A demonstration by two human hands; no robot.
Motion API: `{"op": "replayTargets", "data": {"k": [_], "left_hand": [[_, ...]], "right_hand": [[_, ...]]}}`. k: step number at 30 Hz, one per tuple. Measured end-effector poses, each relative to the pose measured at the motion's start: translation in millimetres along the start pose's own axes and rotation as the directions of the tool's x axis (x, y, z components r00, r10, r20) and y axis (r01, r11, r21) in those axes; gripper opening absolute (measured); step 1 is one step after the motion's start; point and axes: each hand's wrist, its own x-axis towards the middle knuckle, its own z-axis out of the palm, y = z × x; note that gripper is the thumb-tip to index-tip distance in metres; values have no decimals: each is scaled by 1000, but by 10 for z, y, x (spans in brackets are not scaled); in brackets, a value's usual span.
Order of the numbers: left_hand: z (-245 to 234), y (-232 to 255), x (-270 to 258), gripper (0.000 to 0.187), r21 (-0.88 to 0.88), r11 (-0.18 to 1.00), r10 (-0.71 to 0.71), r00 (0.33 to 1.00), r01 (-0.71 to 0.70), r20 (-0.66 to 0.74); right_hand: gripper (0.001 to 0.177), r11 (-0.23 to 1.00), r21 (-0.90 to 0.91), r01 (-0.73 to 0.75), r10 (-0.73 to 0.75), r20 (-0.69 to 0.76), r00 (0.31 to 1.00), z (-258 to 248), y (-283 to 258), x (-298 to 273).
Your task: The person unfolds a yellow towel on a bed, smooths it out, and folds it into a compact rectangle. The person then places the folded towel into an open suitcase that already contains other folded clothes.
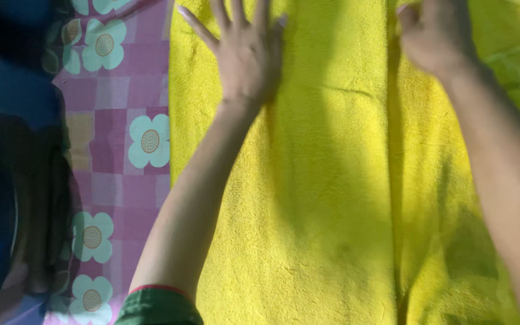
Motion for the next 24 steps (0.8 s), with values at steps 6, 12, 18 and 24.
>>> {"op": "replayTargets", "data": {"k": [6, 12, 18, 24], "left_hand": [[-444, 972, -840, 74, -23, 994, 100, 863, -103, 495], [-317, 1138, -924, 67, 58, 996, 35, 914, -63, 405], [-502, 2227, -1867, 68, -73, 987, 163, 873, -146, 460], [-395, 2778, -2025, 67, -117, 990, 119, 914, -79, 388]], "right_hand": [[73, 987, -159, -10, 33, 146, 989, -57, 70, -833], [82, 946, -155, -285, 305, 124, 944, -579, 768, -1432], [83, 947, -29, -320, 320, -23, 947, -366, 1041, -1778], [84, 947, -52, -317, 319, 26, 947, -348, 1168, -1683]]}}
